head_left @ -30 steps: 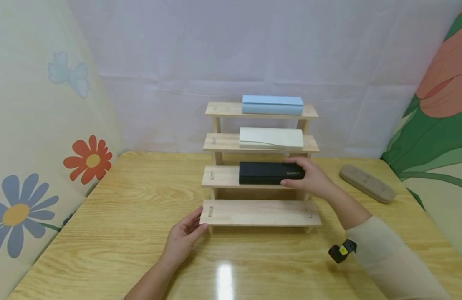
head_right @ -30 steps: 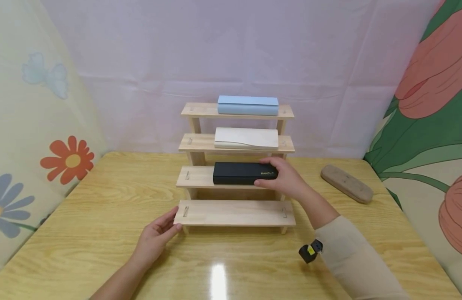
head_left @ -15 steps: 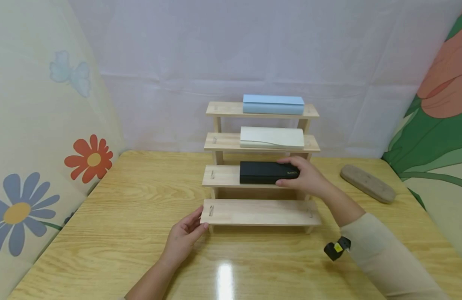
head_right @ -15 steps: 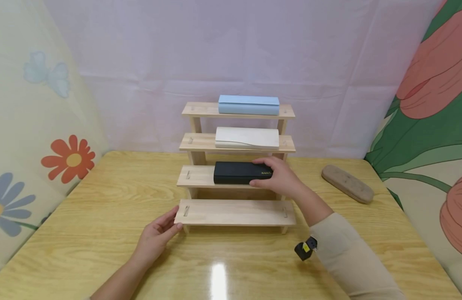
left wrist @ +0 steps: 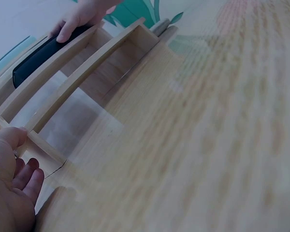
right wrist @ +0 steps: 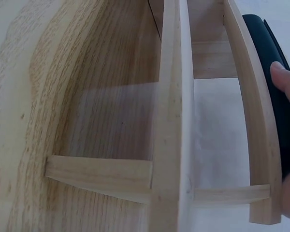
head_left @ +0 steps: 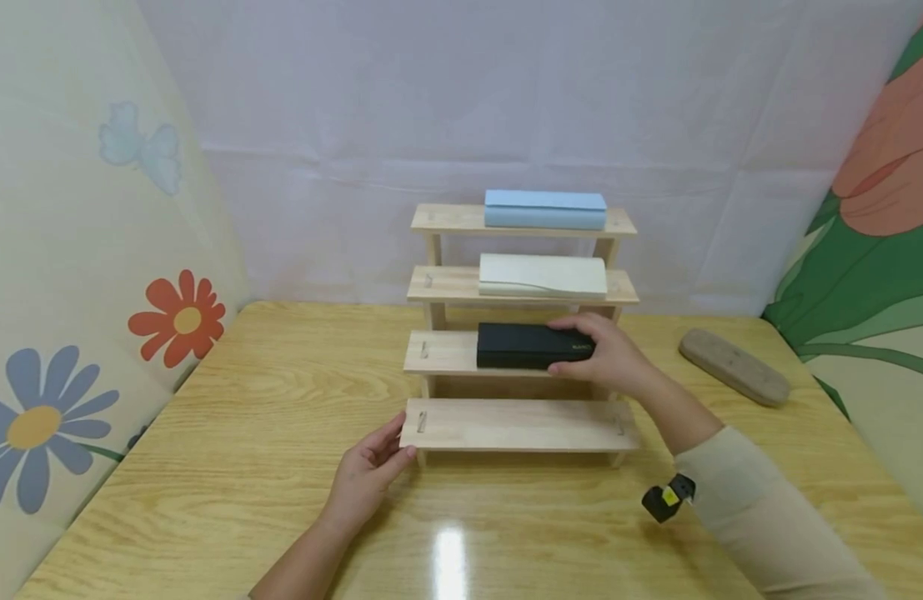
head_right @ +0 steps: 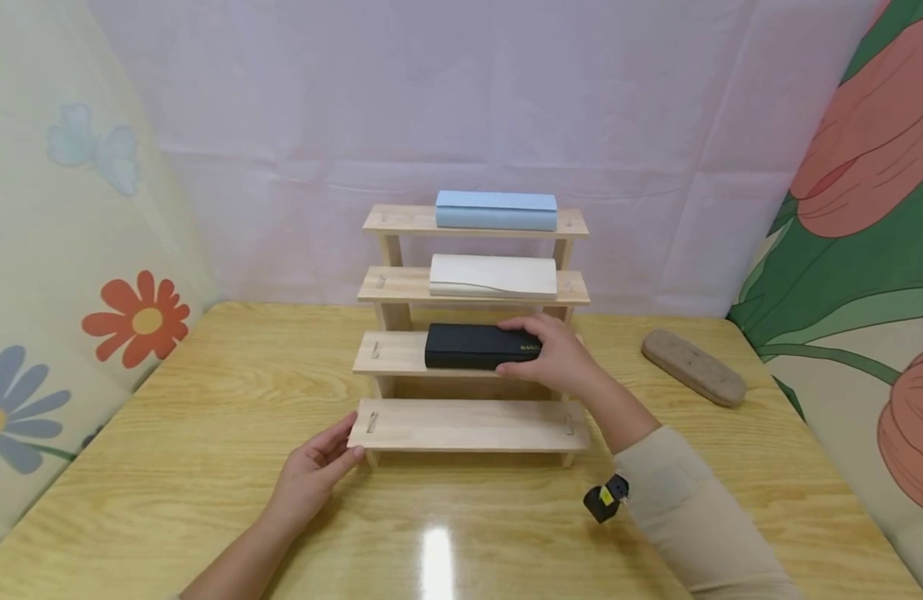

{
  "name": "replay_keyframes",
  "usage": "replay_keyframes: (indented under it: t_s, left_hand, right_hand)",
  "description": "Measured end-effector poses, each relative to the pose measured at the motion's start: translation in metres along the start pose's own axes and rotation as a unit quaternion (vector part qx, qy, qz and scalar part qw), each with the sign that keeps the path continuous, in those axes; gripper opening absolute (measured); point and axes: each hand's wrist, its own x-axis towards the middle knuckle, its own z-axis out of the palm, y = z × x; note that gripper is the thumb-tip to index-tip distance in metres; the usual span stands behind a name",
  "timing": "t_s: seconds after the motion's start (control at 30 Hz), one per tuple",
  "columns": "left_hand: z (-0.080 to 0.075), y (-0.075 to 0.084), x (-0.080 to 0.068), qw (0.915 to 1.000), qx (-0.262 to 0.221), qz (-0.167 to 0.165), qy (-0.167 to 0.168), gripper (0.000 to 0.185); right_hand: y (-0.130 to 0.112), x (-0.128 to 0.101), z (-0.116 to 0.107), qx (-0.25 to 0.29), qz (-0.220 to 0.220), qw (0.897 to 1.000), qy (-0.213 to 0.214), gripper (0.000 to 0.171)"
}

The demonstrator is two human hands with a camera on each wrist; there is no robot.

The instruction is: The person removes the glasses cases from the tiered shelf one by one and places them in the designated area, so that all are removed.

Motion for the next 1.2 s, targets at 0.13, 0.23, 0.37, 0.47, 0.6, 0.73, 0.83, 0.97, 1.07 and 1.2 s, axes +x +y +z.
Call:
replay_keyframes:
  t_s: [0.13, 0.23, 0.37, 0.47, 0.6, 0.73, 0.83, 0.97, 1.07, 1.2]
  left_hand:
    - [0.000, -0.001, 0.000, 1.0000, -0.001, 0.000, 0.000, 0.052]
    - [0.001, -0.001, 0.000, 1.0000, -0.002, -0.001, 0.000, 0.052]
    - [0.001, -0.001, 0.000, 1.0000, -0.002, -0.001, 0.000, 0.052]
    - [0.002, -0.001, 0.000, 1.0000, 0.000, 0.000, 0.000, 0.052]
    - [0.002, 0.000, 0.000, 1.0000, 0.001, 0.000, 0.000, 0.052]
    - [0.002, 0.000, 0.000, 1.0000, -0.001, 0.001, 0.001, 0.052]
    - [0.001, 0.001, -0.001, 1.0000, -0.001, 0.001, 0.002, 0.052]
    - [0.001, 0.002, -0.001, 1.0000, 0.002, 0.003, 0.003, 0.052]
    - [0.001, 0.002, -0.001, 1.0000, 0.005, 0.004, 0.004, 0.052]
    - [0.001, 0.001, 0.000, 1.0000, 0.007, 0.002, 0.005, 0.052]
  right_hand:
    - [0.001, -0.001, 0.001, -0.001, 0.001, 1.000, 0.005, 0.066]
    - [0.001, -0.002, 0.001, 0.002, 0.008, 1.000, 0.007, 0.066]
    - [0.002, -0.004, 0.000, 0.006, 0.018, 1.000, 0.010, 0.066]
    - [0.003, -0.007, -0.001, 0.009, 0.026, 1.000, 0.011, 0.066]
    - [0.004, -0.011, -0.005, 0.017, 0.043, 0.999, 0.013, 0.067]
    - [0.007, -0.015, -0.010, 0.016, 0.052, 0.998, 0.019, 0.069]
    - [0.009, -0.018, -0.013, 0.007, 0.044, 0.999, 0.024, 0.069]
    - [0.011, -0.021, -0.016, 0.001, 0.037, 0.999, 0.029, 0.067]
    - [0.012, -0.025, -0.019, 0.001, 0.036, 0.999, 0.030, 0.067]
    - [0.013, -0.029, -0.024, 0.007, 0.043, 0.999, 0.032, 0.066]
